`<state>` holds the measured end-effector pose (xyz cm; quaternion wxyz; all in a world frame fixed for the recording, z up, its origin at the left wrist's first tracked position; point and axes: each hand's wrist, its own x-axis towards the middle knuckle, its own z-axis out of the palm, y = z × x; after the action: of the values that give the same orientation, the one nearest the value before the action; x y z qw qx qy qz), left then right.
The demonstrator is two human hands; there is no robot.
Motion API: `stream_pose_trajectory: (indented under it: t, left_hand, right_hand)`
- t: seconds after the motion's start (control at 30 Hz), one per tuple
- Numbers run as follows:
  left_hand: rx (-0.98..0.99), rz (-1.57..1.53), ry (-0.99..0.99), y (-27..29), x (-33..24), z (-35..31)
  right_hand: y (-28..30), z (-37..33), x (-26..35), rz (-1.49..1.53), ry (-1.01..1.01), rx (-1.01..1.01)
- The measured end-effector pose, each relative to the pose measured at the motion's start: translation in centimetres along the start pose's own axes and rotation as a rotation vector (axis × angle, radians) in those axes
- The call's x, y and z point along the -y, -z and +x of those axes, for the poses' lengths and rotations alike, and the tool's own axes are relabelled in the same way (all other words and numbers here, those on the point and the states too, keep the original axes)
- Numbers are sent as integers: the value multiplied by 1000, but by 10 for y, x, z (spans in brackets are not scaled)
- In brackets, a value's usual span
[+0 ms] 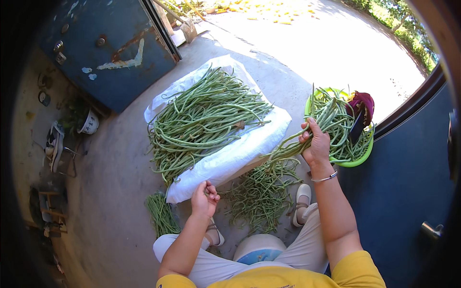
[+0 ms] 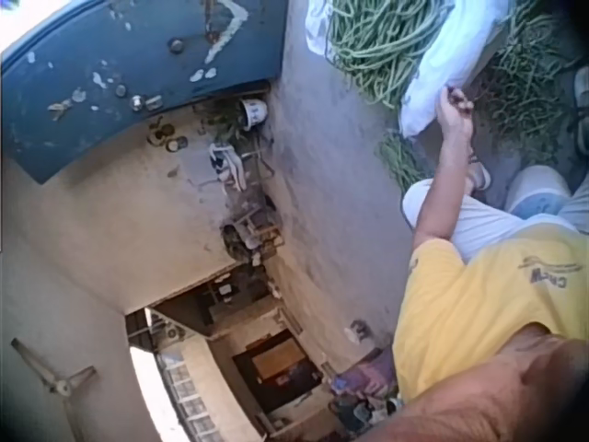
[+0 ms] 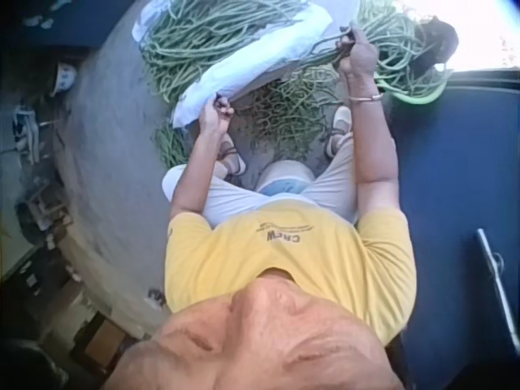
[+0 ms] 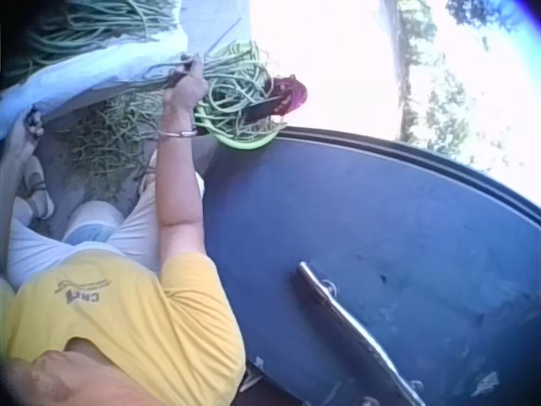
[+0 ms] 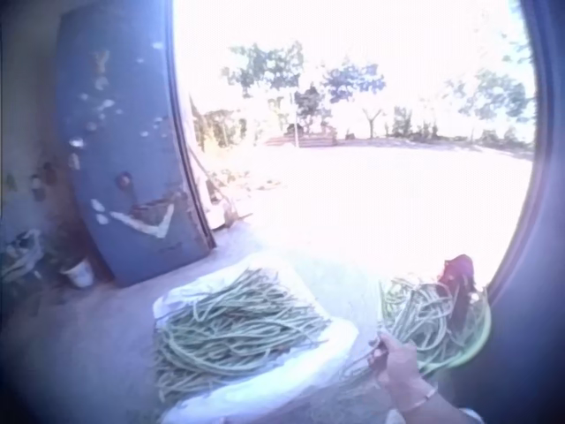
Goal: The person strips long beans from a large pile on a white bag, removing the ends and gathering the cleaned beans into their hands.
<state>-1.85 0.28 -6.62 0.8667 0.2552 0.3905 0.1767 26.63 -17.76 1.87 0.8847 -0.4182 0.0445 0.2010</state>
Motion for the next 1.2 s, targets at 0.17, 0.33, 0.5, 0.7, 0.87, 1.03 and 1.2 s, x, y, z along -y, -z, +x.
stream_pose_trajectory:
  t: [0.17,0.33,0.5,0.7,0.87,1.03,1.2]
  left_hand:
    - [463,1313,-307,-14,0,-20]
    - [295,994,-349,-43,-10,-21]
    - [237,625,-378,-74,-22,-21]
    - [122,992,-630,-80,-18,-18]
    - [107,1319,-829,-83,-19,-20]
    - [197,750,-187,-85,-22,-25]
    - [501,-16,-89,-92,-21,-51]
  right_hand:
    - [2,-19,-14,-296,-318,265]
    - [-4,-51,-37,-579,-497,525]
    - [-16,-76,-47,-707,-598,704]
    - [-14,-82,-48,-963,-488,793]
    - [-15,-79,-30,-1203,-360,953]
    - [-12,-79,-23,-1056,-380,1059]
    - [-24,-76,-5,-847,-567,1036]
